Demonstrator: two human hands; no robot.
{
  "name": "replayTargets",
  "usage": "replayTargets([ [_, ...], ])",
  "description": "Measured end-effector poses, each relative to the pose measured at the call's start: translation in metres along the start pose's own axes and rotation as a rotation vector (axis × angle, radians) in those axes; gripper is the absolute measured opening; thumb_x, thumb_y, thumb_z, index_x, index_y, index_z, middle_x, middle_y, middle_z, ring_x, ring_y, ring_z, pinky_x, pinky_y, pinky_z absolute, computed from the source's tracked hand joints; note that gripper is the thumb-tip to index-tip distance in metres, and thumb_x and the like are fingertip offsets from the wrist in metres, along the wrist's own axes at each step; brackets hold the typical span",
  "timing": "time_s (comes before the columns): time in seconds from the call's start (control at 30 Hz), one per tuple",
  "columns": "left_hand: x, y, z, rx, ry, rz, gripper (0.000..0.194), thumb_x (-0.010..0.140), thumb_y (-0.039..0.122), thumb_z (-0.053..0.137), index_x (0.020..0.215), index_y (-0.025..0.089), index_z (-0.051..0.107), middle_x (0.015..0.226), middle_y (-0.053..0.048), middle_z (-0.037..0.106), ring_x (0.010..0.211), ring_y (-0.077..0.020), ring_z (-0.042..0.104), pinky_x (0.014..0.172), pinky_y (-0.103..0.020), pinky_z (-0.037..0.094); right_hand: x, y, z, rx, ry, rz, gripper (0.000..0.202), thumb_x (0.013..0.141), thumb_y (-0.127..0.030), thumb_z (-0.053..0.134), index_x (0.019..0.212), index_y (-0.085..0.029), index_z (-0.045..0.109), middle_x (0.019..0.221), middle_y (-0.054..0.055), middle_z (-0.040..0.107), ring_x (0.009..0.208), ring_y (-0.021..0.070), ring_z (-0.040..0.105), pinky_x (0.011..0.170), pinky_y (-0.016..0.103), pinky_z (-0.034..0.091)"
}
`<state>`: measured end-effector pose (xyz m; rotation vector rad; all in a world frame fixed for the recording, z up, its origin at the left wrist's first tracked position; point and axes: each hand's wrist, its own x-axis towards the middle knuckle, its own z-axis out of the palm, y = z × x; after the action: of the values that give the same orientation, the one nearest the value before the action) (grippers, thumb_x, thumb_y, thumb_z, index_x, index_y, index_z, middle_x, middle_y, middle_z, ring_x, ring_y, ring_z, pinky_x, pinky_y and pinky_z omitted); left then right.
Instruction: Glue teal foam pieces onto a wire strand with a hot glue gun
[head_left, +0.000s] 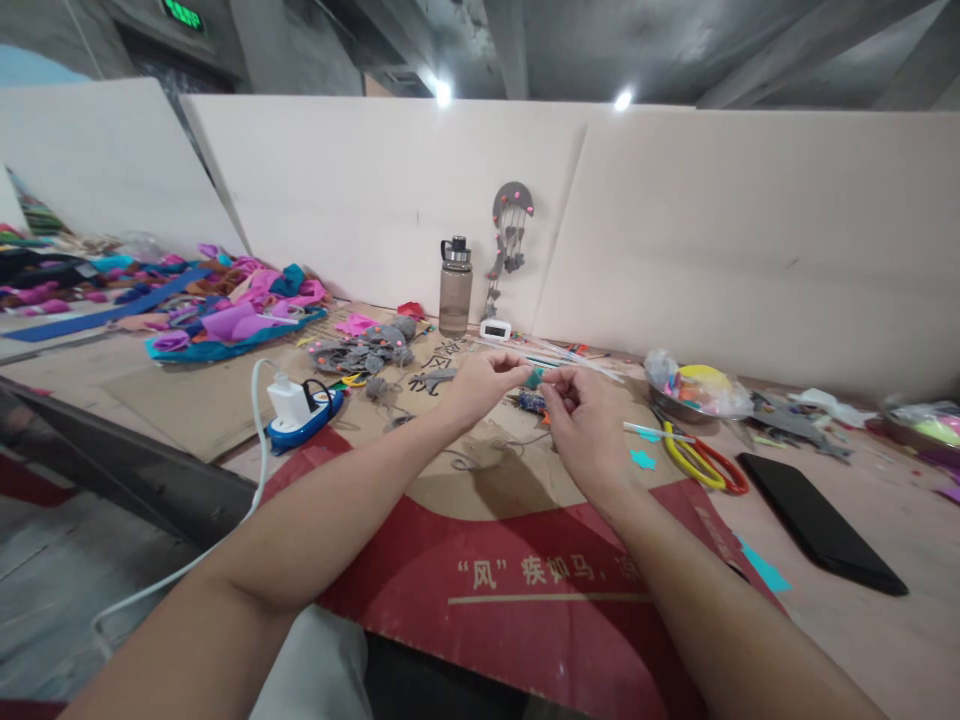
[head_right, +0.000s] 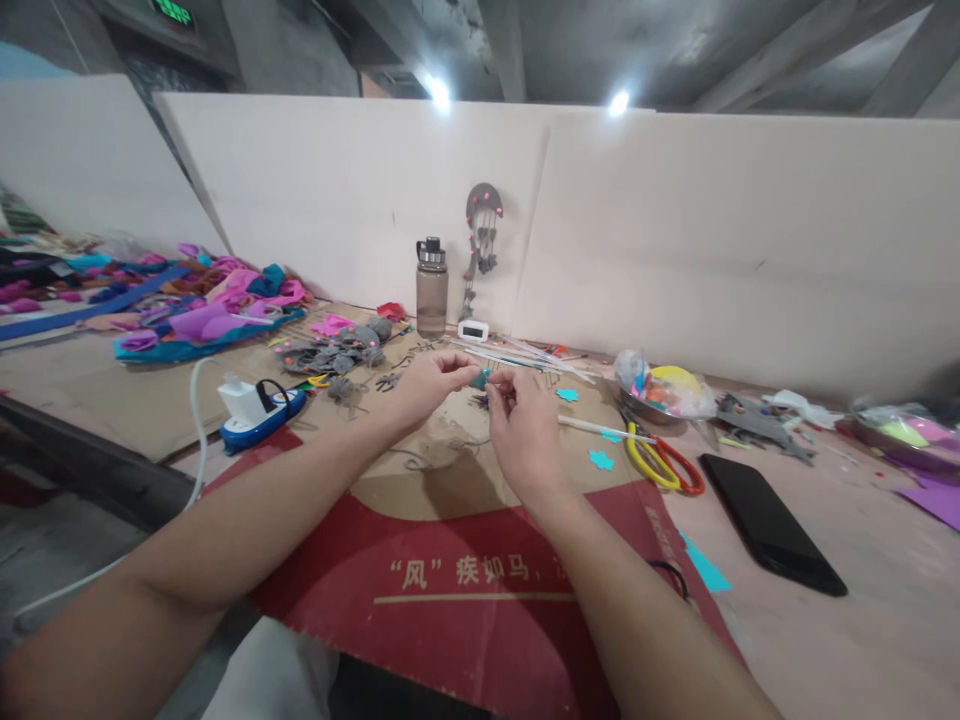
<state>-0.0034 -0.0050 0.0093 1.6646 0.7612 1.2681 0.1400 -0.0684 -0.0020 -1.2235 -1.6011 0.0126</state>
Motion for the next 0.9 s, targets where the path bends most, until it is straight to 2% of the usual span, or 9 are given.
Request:
replayTargets([
  [0.17, 0.003, -0.005, -0.001, -0.047, -0.024, -0.065, 0.021, 0.069, 0.036, 0.069, 0.069, 0.015, 0.067, 0.067, 0.0, 0.062, 0.06, -0.0092, 0.049, 0.059, -0.023, 0.038, 0.0, -0.001, -0.001, -0.083, -0.021, -0.086, 0.006, 0.088, -0.022, 0.052, 0.086, -0.021, 0.057, 0.087, 0.006, 0.059, 0.079, 0.0192, 0.053, 0.07, 0.033, 0.042],
  [0.33, 0.0, -0.003, -0.001, 0.121, -0.04, 0.019, 0.017, 0.072, 0.03, 0.066, 0.07, 0.014, 0.068, 0.068, -0.001, 0.065, 0.063, -0.0105, 0.052, 0.063, -0.024, 0.04, 0.003, -0.003, -0.003, -0.118, -0.043, -0.158, 0.009, 0.088, -0.02, 0.05, 0.081, -0.022, 0.056, 0.086, 0.006, 0.057, 0.081, 0.0204, 0.053, 0.072, 0.035, 0.042],
  [0.63, -0.005, -0.004, 0.003, 0.294, -0.054, 0.175, 0.012, 0.076, 0.024, 0.063, 0.077, 0.015, 0.071, 0.072, -0.002, 0.069, 0.06, -0.0101, 0.054, 0.06, -0.023, 0.041, 0.01, 0.0, -0.006, -0.089, 0.034, -0.07, 0.006, 0.085, -0.023, 0.054, 0.08, -0.021, 0.057, 0.084, 0.006, 0.059, 0.077, 0.0195, 0.052, 0.071, 0.034, 0.041],
  [0.9, -0.005, 0.002, 0.0, 0.313, -0.044, 0.163, 0.012, 0.076, 0.023, 0.062, 0.076, 0.013, 0.069, 0.068, -0.001, 0.067, 0.058, -0.009, 0.051, 0.056, -0.021, 0.038, 0.01, 0.007, -0.009, -0.065, 0.016, -0.019, 0.007, 0.085, -0.025, 0.055, 0.084, -0.019, 0.06, 0.082, 0.004, 0.059, 0.072, 0.0172, 0.05, 0.066, 0.031, 0.038],
])
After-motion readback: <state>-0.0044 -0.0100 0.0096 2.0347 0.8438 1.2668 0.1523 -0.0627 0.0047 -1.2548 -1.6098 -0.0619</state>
